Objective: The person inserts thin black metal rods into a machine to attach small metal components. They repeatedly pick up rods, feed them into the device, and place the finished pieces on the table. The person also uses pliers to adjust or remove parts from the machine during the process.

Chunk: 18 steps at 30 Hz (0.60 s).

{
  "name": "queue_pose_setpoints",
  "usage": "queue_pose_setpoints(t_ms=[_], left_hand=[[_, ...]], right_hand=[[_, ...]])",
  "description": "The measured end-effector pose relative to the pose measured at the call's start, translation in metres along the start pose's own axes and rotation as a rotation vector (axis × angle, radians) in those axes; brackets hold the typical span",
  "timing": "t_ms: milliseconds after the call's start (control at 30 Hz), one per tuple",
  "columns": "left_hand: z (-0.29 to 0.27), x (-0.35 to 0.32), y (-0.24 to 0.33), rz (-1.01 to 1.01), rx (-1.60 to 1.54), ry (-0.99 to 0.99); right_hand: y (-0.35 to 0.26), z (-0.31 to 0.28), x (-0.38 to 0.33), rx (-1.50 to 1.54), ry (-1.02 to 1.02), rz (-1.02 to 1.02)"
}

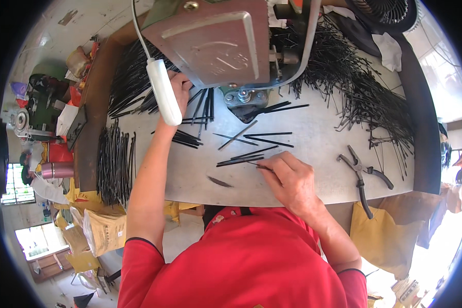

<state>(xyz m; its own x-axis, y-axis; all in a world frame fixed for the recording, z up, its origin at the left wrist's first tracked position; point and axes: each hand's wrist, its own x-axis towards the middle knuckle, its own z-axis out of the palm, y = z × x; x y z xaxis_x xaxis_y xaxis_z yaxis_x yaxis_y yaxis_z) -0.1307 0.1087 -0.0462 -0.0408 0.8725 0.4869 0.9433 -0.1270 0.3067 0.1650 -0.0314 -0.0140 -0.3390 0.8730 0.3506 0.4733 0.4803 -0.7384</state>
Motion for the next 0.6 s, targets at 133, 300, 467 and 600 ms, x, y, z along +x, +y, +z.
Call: queue_pose_setpoints(t_ms=[133,300,467,600], left_hand=[[0.007,-0.01,-0.011,0.081,-0.115,0.179],[0.0,-0.004,-0.011,0.269,-0.087,0.288],[-0.026,-0.002,0.038,0.344,-0.095,0.139],[-0.038,-0.03,0.095,-0.608,-1.273,-0.318]], right_hand=[[0.01,0.0,0.001,0.014,0.059,0.063],[0.0,-0.016,0.019,0.413,-0.053,0.641],[0.005,-0.022,0.04,0.67,-0.148,0.784],[0.016,-0.009,0.061,0.831,-0.095,0.696]])
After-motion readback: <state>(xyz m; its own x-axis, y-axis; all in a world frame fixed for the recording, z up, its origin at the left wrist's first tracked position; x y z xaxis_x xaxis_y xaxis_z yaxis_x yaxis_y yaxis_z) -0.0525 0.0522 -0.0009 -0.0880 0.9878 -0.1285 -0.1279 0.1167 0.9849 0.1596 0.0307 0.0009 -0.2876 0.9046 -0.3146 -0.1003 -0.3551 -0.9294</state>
